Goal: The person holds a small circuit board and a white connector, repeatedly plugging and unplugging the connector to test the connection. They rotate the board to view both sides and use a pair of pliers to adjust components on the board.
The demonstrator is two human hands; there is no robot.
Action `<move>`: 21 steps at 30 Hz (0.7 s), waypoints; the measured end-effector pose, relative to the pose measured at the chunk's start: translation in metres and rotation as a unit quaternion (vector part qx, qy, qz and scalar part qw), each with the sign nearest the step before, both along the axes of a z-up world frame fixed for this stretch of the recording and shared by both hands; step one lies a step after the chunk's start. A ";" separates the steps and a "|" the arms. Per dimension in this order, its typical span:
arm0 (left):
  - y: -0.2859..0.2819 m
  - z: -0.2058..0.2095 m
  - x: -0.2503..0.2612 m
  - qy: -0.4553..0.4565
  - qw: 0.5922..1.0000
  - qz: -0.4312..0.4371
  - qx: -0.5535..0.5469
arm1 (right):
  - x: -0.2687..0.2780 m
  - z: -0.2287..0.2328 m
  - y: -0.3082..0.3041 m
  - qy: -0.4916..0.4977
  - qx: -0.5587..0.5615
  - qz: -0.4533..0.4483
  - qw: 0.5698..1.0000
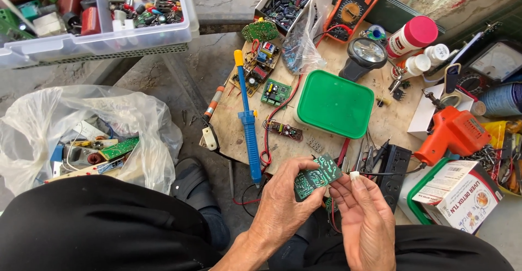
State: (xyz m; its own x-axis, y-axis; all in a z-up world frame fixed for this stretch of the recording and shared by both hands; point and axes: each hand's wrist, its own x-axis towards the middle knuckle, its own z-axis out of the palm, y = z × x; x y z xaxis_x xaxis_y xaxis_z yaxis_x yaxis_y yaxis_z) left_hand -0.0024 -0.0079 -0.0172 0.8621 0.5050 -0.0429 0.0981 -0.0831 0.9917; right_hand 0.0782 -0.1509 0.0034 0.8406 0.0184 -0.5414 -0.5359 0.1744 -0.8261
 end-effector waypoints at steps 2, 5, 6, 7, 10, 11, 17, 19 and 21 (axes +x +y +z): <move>0.000 -0.001 -0.001 -0.018 1.000 -0.001 0.009 | -0.001 -0.001 0.000 -0.006 0.007 0.000 1.000; -0.001 -0.004 -0.002 -0.014 1.000 0.004 0.014 | -0.002 0.001 0.004 0.003 -0.008 -0.005 1.000; -0.001 -0.005 -0.002 -0.012 1.000 0.000 0.018 | -0.002 -0.001 0.003 -0.001 -0.004 -0.003 1.000; -0.002 -0.006 -0.003 -0.009 1.000 -0.005 0.021 | -0.002 -0.003 0.001 -0.004 0.000 -0.002 1.000; -0.002 -0.005 -0.002 -0.048 0.996 0.015 0.067 | -0.002 -0.006 -0.001 -0.007 0.003 -0.003 1.000; -0.003 -0.007 -0.002 -0.048 0.996 0.014 0.068 | -0.002 -0.005 -0.001 -0.008 0.004 -0.005 1.000; -0.003 -0.008 -0.002 -0.051 0.996 0.002 0.072 | -0.001 -0.005 -0.002 -0.003 0.002 -0.007 1.000; -0.002 -0.006 -0.002 -0.051 0.994 -0.006 0.091 | -0.001 -0.004 -0.001 -0.001 -0.001 -0.007 1.000; -0.004 -0.009 -0.004 -0.045 0.993 -0.018 0.105 | -0.001 0.001 0.002 0.004 -0.006 -0.011 1.000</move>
